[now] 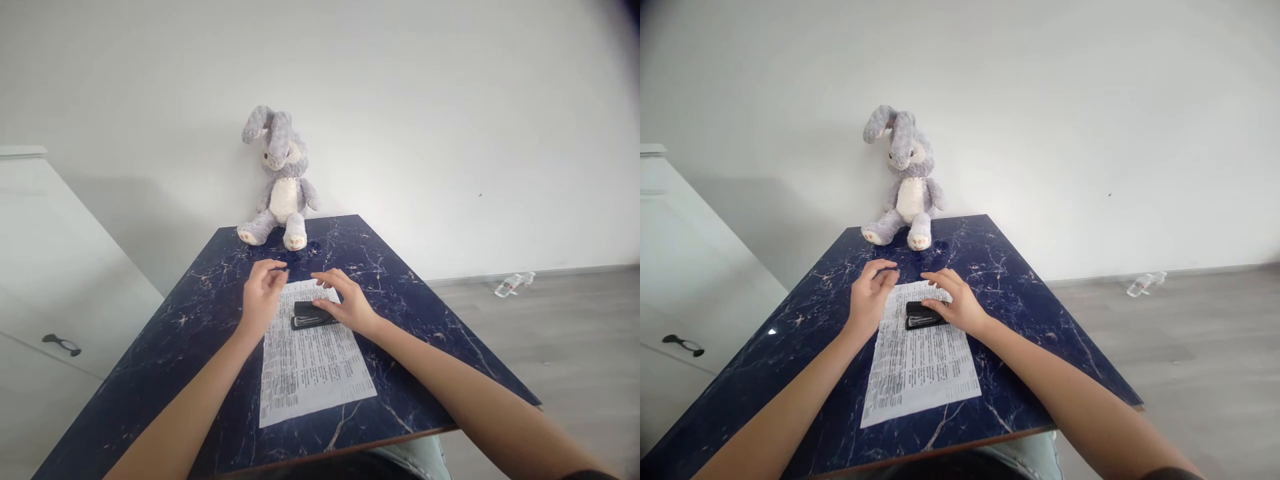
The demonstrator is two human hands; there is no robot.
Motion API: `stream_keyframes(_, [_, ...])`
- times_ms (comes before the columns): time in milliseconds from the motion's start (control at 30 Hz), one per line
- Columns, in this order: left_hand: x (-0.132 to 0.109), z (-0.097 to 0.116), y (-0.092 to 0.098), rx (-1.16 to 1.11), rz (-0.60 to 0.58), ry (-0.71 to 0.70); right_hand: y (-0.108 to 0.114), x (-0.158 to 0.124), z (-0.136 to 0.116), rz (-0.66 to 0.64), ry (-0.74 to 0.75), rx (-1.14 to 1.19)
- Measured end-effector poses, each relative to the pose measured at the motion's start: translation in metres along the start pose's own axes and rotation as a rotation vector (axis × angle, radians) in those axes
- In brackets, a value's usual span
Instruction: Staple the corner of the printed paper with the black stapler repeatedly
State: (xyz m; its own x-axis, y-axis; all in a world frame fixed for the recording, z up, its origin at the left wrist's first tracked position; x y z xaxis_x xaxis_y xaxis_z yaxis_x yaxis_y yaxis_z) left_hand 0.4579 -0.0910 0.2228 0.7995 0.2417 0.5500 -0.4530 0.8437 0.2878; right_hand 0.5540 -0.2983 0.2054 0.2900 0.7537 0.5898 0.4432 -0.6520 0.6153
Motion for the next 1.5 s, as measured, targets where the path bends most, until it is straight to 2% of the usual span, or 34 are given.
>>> stream_keyframes(67, [-0.009,0.02,-0.02,-0.088,-0.081,-0.072,-0.004,-0.002,-0.008,-0.001,0.093,-0.003])
stream_keyframes(167, [-0.019,0.03,-0.037,-0.113,-0.231,-0.09,-0.008,-0.004,-0.014,-0.009,0.183,-0.024])
stream_keyframes(400, [-0.019,0.021,-0.033,-0.162,-0.295,-0.097,-0.005,-0.002,-0.017,0.015,0.166,-0.034])
stream_keyframes(533, [-0.017,0.018,-0.027,-0.036,-0.263,-0.054,0.006,0.0,-0.005,0.071,-0.016,-0.067])
stream_keyframes(667, [-0.012,-0.001,-0.012,0.279,-0.18,-0.026,0.034,-0.002,0.041,0.104,-0.298,-0.244])
stream_keyframes(800, [-0.004,-0.039,0.005,0.56,-0.282,0.017,0.061,-0.013,0.095,0.01,-0.659,-0.504])
stream_keyframes(900, [-0.002,-0.07,0.012,0.707,-0.377,0.12,0.067,-0.021,0.116,-0.051,-0.764,-0.599])
stream_keyframes(1000, [-0.003,-0.089,0.012,0.814,-0.459,0.218,0.065,-0.024,0.121,-0.094,-0.731,-0.626])
stream_keyframes(1100, [-0.005,-0.094,0.01,0.866,-0.479,0.267,0.064,-0.022,0.119,-0.116,-0.688,-0.633])
stream_keyframes(1200, [-0.004,-0.09,0.01,0.856,-0.49,0.248,0.065,-0.015,0.108,0.011,-0.629,-0.578])
stream_keyframes(1267, [-0.003,-0.086,0.011,0.832,-0.497,0.231,0.061,-0.008,0.092,0.083,-0.523,-0.427])
stream_keyframes(1333, [-0.002,-0.08,0.011,0.82,-0.498,0.233,0.049,0.0,0.07,-0.031,-0.352,-0.235])
stream_keyframes(1400, [-0.001,-0.075,0.01,0.825,-0.502,0.263,0.032,0.007,0.044,-0.252,-0.174,-0.109])
stream_keyframes(1500, [0.001,-0.07,0.008,0.827,-0.506,0.308,0.008,0.01,0.013,-0.491,-0.042,-0.134])
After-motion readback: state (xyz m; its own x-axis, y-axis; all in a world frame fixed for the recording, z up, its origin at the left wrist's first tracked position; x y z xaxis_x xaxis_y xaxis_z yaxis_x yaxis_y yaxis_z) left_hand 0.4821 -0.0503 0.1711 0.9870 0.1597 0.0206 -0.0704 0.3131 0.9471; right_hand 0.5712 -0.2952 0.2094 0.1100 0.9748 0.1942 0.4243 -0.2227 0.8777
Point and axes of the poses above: each hand's wrist, its own x-axis towards the middle knuckle, its own y-axis out of the back of the hand, z = x × y, the point moved 1 cm from there along x, towards the middle knuckle, and after that the axes turned 12 degrees about -z, right-handed, at the moved point
